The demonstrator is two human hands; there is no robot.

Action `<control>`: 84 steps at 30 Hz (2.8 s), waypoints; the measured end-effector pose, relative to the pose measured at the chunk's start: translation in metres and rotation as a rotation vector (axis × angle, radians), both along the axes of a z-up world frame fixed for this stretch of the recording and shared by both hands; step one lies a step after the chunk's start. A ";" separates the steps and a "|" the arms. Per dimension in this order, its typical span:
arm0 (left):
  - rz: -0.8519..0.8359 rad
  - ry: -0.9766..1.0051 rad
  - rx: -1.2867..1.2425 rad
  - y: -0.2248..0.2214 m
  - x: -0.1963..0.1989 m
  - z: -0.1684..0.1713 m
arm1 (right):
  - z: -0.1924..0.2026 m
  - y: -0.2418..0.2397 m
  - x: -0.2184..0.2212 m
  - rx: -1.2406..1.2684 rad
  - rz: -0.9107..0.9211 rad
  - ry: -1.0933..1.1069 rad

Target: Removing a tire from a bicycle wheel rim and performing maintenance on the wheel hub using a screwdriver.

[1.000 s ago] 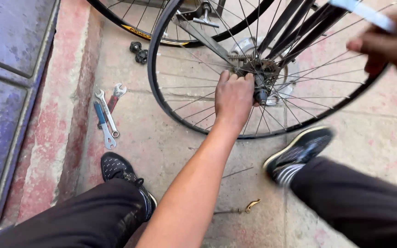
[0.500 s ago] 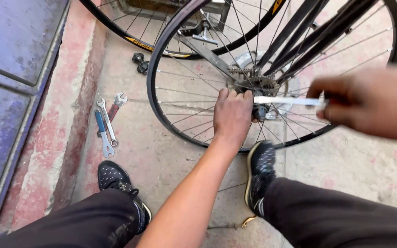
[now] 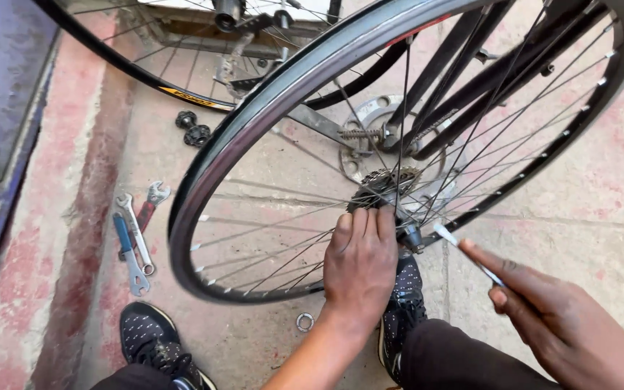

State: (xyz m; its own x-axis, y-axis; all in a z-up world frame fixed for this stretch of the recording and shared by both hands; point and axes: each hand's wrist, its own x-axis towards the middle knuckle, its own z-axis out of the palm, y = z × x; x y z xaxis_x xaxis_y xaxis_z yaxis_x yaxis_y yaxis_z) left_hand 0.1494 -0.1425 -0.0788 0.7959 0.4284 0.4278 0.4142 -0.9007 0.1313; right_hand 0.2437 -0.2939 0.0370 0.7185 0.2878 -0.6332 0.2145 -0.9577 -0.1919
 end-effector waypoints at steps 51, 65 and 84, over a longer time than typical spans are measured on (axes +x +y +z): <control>-0.063 0.102 -0.245 -0.010 0.002 0.005 | -0.016 -0.008 0.019 -0.171 0.442 -0.104; -0.051 0.106 -0.262 -0.010 0.001 0.009 | -0.019 -0.001 0.055 -0.068 0.219 0.143; -0.078 0.048 -0.372 -0.008 0.002 0.016 | -0.028 -0.009 0.068 0.022 0.252 0.161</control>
